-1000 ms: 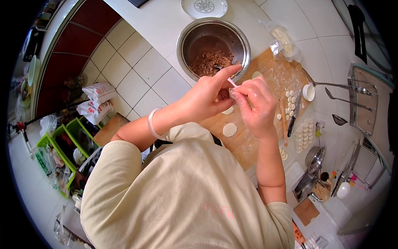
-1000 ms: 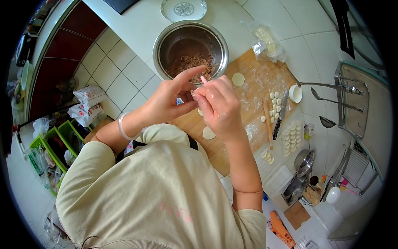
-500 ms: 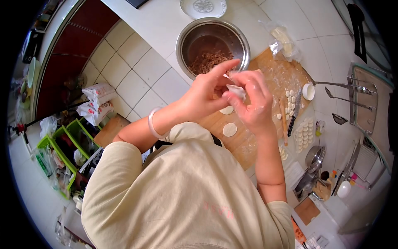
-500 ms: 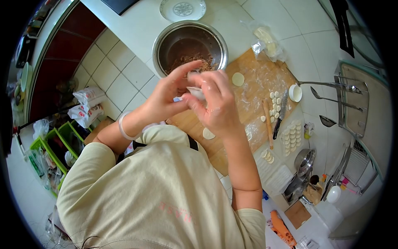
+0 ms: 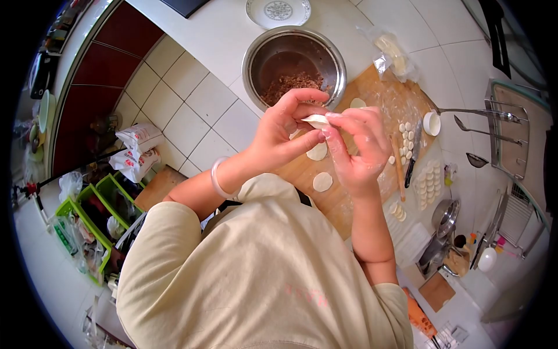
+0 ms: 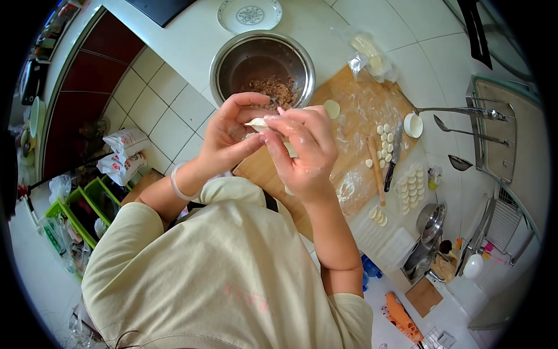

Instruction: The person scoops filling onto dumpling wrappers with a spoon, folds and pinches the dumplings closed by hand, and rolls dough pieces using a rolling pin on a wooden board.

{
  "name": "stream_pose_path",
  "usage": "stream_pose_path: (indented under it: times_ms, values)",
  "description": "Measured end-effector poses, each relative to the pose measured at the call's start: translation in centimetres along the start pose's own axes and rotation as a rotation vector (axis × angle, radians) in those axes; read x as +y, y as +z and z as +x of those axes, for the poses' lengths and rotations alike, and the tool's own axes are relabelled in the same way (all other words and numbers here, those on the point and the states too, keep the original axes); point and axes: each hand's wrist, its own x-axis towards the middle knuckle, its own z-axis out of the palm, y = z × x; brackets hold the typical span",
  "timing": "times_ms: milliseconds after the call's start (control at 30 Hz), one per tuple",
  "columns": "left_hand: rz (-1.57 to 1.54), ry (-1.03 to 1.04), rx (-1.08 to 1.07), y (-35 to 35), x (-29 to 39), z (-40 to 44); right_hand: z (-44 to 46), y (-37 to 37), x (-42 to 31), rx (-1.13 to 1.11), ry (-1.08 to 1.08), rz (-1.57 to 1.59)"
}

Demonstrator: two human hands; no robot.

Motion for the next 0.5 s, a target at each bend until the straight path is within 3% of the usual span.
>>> stream_pose_path:
  times_ms: [133,233,300,367,400,500]
  values:
    - [-0.026,0.007,-0.001,0.0,-0.2,0.0,-0.1,0.1,0.4,-0.023,-0.124,-0.111]
    - [0.191,0.048,-0.043,-0.6,0.0,-0.2,0.1,0.3,0.3,0.002,-0.169,-0.160]
    - [-0.001,0.018,-0.015,-0.7,-0.1,-0.5,0.3,0.4,-0.1,0.022,-0.187,-0.167]
    - [-0.071,0.005,0.008,-0.4,0.1,-0.6,0.5,0.6,-0.8,0.144,-0.023,0.050]
    - [-0.143,-0.006,0.032,-0.3,0.1,-0.6,0.1,0.5,0.0,0.175,-0.044,0.069]
    - [-0.178,0.016,0.027,-0.6,0.2,-0.6,-0.9,-0.5,0.3,0.118,-0.068,-0.003]
